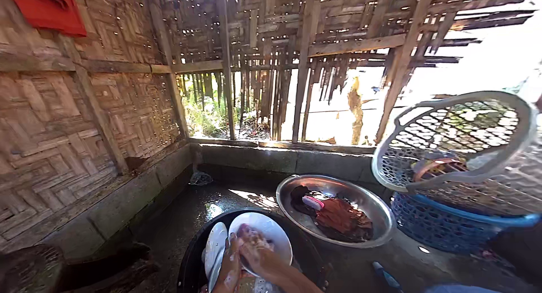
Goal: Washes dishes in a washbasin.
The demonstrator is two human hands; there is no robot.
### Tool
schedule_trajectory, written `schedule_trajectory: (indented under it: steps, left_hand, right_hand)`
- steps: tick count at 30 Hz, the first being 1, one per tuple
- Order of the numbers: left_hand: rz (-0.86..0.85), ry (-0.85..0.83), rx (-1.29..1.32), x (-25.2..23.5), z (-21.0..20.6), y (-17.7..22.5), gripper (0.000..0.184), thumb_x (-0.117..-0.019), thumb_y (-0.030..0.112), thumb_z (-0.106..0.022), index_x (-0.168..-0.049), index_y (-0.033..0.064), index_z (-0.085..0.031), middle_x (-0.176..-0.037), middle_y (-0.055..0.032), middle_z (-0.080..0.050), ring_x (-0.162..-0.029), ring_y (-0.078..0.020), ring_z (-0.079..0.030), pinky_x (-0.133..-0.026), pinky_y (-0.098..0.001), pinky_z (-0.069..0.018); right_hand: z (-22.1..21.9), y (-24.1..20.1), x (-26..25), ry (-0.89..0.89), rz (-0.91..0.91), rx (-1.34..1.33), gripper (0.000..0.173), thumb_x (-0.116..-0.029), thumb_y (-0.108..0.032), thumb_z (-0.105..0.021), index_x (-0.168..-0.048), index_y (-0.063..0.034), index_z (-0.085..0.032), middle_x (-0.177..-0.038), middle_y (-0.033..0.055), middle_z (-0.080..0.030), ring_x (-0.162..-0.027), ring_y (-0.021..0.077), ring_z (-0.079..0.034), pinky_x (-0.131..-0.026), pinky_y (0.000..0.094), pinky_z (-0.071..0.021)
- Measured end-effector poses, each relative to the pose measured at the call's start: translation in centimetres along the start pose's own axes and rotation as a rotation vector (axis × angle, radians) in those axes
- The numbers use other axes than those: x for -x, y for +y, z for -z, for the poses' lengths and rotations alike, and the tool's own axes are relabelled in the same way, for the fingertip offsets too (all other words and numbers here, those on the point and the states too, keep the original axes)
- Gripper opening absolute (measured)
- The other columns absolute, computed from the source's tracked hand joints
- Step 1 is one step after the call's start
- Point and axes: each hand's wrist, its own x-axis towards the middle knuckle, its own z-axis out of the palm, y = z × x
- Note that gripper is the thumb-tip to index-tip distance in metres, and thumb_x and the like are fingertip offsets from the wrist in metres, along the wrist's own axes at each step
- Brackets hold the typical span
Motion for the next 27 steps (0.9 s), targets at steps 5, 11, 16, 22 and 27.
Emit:
schedule_trajectory:
  steps: [5, 11, 16, 22, 27]
  left_hand:
    - [-0.152, 0.044, -0.155, -0.1, 1.7, -0.5, 0.059, -0.1128, 0.038, -0.021, -0.149, -0.006, -0.037, -0.141, -0.0267, -0.05, -0.123, -0.0266, -0.056, -0.102, -0.0448, -0.0479]
    - [-0.034, 0.088, -0.075, 0.2, 1.6, 1.6, 0.061, -0.1106, 0.05, -0.02, -0.154, 0.0102, -0.035, -0.136, -0.0178, -0.058, -0.113, -0.0266, -0.065, -0.086, -0.0499, -0.0579]
    - [-0.323, 0.108, -0.133, 0.4, -1.5, 0.4, 0.059, -0.1114, 0.042, -0.017, -0.134, -0.0041, -0.046, -0.105, -0.0045, -0.059, -0.093, -0.0032, -0.061, -0.085, -0.0253, -0.0527]
    - [-0.285, 0.066, -0.171, -0.7, 0.5, 0.6, 0.062, -0.1114, 0.043, -0.021, -0.152, -0.0013, -0.037, -0.146, -0.0199, -0.051, -0.13, -0.0188, -0.056, -0.106, -0.04, -0.0498]
    - [-0.356, 0.128, -0.289, 0.5, -2.5, 0.0, 0.062, -0.1119, 0.037, -0.017, -0.137, -0.0106, -0.049, -0.122, -0.0224, -0.059, -0.109, -0.0159, -0.06, -0.097, -0.0309, -0.0487]
  right_hand:
    - [-0.1, -1.2, 5.1, -0.06, 0.208, -0.073, 0.066, -0.1015, -0.035, -0.061, -0.151, 0.0055, -0.042, -0.148, 0.0296, -0.05, -0.139, 0.0402, -0.048, -0.118, 0.0551, -0.0341]
    - [-0.9, 4.4, 4.6, 0.267, 0.378, 0.424, 0.03, -0.0949, -0.001, -0.058, -0.121, -0.0068, -0.073, -0.118, 0.021, -0.071, -0.115, 0.04, -0.066, -0.101, 0.0585, -0.0502]
    - [-4.1, 1.0, 3.3, 0.666, 0.421, 0.141, 0.041, -0.0855, 0.0, -0.067, -0.127, -0.0016, -0.071, -0.121, 0.0214, -0.071, -0.113, 0.0363, -0.07, -0.096, 0.0524, -0.0558]
    - [-0.4, 7.5, 4.8, 0.526, 0.594, 0.521, 0.035, -0.0911, 0.001, -0.063, -0.12, -0.014, -0.075, -0.121, 0.0119, -0.073, -0.119, 0.0325, -0.066, -0.103, 0.052, -0.0521]
    - [-4.0, 3.9, 4.6, 0.667, 0.498, 0.263, 0.037, -0.0936, -0.003, -0.06, -0.13, -0.0032, -0.068, -0.131, 0.0152, -0.069, -0.125, 0.032, -0.064, -0.107, 0.0497, -0.0498]
